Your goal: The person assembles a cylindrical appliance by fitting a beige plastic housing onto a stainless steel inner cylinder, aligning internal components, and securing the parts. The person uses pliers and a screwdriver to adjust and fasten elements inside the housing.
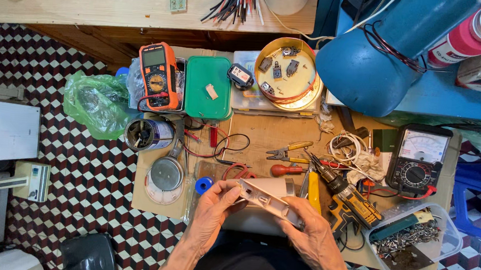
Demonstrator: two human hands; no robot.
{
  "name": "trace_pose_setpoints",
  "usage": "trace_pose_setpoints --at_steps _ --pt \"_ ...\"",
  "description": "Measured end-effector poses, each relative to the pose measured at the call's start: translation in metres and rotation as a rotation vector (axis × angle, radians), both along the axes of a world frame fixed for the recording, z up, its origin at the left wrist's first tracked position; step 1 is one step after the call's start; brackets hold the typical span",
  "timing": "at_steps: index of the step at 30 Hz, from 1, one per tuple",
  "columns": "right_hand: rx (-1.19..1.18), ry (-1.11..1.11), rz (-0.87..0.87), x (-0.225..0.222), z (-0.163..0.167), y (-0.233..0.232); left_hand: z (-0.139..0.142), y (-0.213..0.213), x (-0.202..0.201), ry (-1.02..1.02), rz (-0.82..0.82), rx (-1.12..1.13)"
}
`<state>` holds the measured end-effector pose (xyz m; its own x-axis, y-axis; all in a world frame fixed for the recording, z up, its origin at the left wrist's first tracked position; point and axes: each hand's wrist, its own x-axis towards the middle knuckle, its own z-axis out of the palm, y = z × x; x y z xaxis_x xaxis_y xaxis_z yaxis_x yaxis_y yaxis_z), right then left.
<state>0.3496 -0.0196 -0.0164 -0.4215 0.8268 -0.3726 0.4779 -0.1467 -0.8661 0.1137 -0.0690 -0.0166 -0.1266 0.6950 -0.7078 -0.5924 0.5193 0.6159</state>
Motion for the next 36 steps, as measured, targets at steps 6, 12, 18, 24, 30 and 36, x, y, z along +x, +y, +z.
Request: trace_pose_setpoints --at_steps 6,12,18,24,30,36 --pt "0.276 0.009 -0.007 0.006 -0.004 -0.008 0.003 -0.001 0.005 0.021 -0.019 0.061" --pt "0.327 -0.001 -0.02 0.003 -0.003 -0.011 -0.002 -0.002 0.01 0.031 0.005 0.072" --pt "0.38 -0.085 -0.063 -0.006 0.005 -0.009 -0.02 0.012 0.023 -0.03 0.106 0.023" --pt "0.298 -0.151 -0.107 -0.017 0.003 -0.015 -0.035 0.026 0.032 -0.05 0.117 -0.035" --pt "0.184 -0.187 -0.113 -0.017 -0.014 -0.026 -0.046 0.027 0.033 -0.037 0.058 -0.113" --pt "0.186 -0.127 -0.15 -0.018 -0.032 -0.036 -0.057 0.026 0.036 -0.049 0.078 -0.15"
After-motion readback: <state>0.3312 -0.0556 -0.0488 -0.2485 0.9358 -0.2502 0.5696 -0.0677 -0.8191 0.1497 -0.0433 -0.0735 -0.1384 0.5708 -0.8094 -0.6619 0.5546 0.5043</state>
